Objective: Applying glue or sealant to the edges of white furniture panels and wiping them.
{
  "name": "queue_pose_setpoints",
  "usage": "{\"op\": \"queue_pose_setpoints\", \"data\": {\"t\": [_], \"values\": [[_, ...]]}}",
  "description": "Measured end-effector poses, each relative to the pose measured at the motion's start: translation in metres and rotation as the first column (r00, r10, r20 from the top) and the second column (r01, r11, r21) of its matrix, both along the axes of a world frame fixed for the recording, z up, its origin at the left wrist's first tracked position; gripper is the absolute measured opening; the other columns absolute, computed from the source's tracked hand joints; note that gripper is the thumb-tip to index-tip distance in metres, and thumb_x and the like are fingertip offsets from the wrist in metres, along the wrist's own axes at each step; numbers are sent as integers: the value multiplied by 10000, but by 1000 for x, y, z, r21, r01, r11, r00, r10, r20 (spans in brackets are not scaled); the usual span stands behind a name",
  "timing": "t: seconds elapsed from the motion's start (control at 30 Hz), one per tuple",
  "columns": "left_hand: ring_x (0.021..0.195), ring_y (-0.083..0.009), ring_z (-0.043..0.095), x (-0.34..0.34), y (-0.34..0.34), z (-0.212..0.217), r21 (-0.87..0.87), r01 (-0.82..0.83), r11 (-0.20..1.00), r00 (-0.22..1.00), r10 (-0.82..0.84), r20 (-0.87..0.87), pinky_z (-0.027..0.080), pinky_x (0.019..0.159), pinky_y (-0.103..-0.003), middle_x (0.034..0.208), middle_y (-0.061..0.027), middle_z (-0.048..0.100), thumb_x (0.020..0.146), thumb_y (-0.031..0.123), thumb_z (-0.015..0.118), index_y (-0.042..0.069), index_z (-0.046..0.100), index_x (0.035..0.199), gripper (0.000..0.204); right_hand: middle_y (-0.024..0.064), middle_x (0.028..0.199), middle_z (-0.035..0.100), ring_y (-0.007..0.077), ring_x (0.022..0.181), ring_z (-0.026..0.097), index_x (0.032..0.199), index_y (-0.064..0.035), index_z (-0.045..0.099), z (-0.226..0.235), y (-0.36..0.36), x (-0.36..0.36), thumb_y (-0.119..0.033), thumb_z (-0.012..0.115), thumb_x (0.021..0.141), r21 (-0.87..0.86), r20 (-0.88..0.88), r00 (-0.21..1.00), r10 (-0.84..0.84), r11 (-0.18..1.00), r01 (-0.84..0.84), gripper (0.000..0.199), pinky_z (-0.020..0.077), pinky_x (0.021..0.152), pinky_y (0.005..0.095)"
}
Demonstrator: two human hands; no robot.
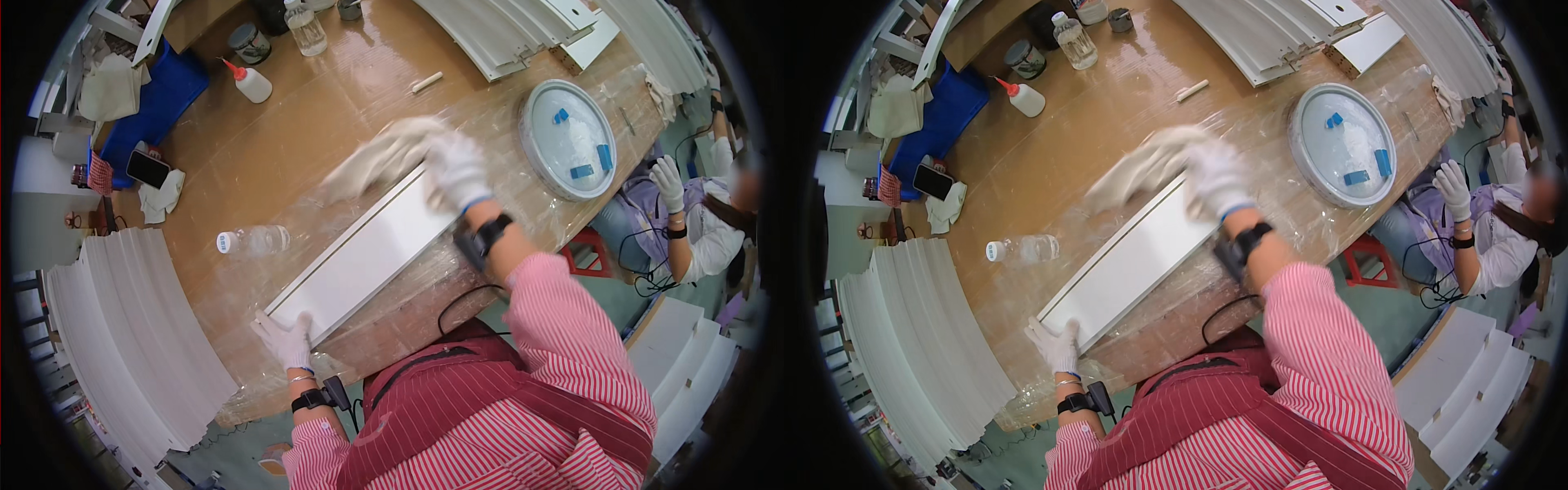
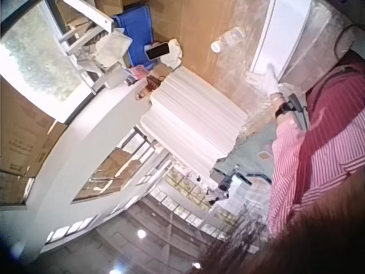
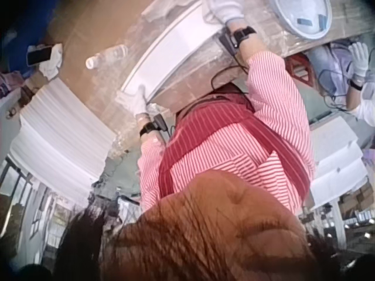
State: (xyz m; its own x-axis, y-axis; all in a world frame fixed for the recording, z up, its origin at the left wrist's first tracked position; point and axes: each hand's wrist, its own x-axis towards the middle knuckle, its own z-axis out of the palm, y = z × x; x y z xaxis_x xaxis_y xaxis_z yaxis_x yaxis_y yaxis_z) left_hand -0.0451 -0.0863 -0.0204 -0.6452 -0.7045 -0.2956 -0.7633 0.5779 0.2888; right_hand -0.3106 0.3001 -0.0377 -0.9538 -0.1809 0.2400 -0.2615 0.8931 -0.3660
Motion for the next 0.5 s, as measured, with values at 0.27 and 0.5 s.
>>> {"op": "queue_pose_setpoints", "data": {"t": [0.27, 0.5], "values": [[1585, -418, 168, 1, -2, -5, 8, -3, 1000, 999, 4, -51, 205, 1273, -457, 1710, -287, 127, 747, 456, 850, 43, 240, 1648, 1164, 130, 1087, 704, 343, 1021, 664, 1095, -171, 752, 61, 106, -1, -259, 697, 901, -3, -22, 1000, -7, 1000, 6, 221, 534, 916, 447], [1582, -421, 175, -1, -3, 1, 3, -9, 1000, 1000, 9, -20, 205, 1272, -455, 1704, -294, 143, 743, 458, 851, 32, 257, 1640, 1158, 110, 1165, 652, 314, 1083, 638, 1185, -79, 636, 25, 80, 125, -236, 759, 827, 115, 196, 933, 300, 938, -326, 409, 500, 903, 442]]}}
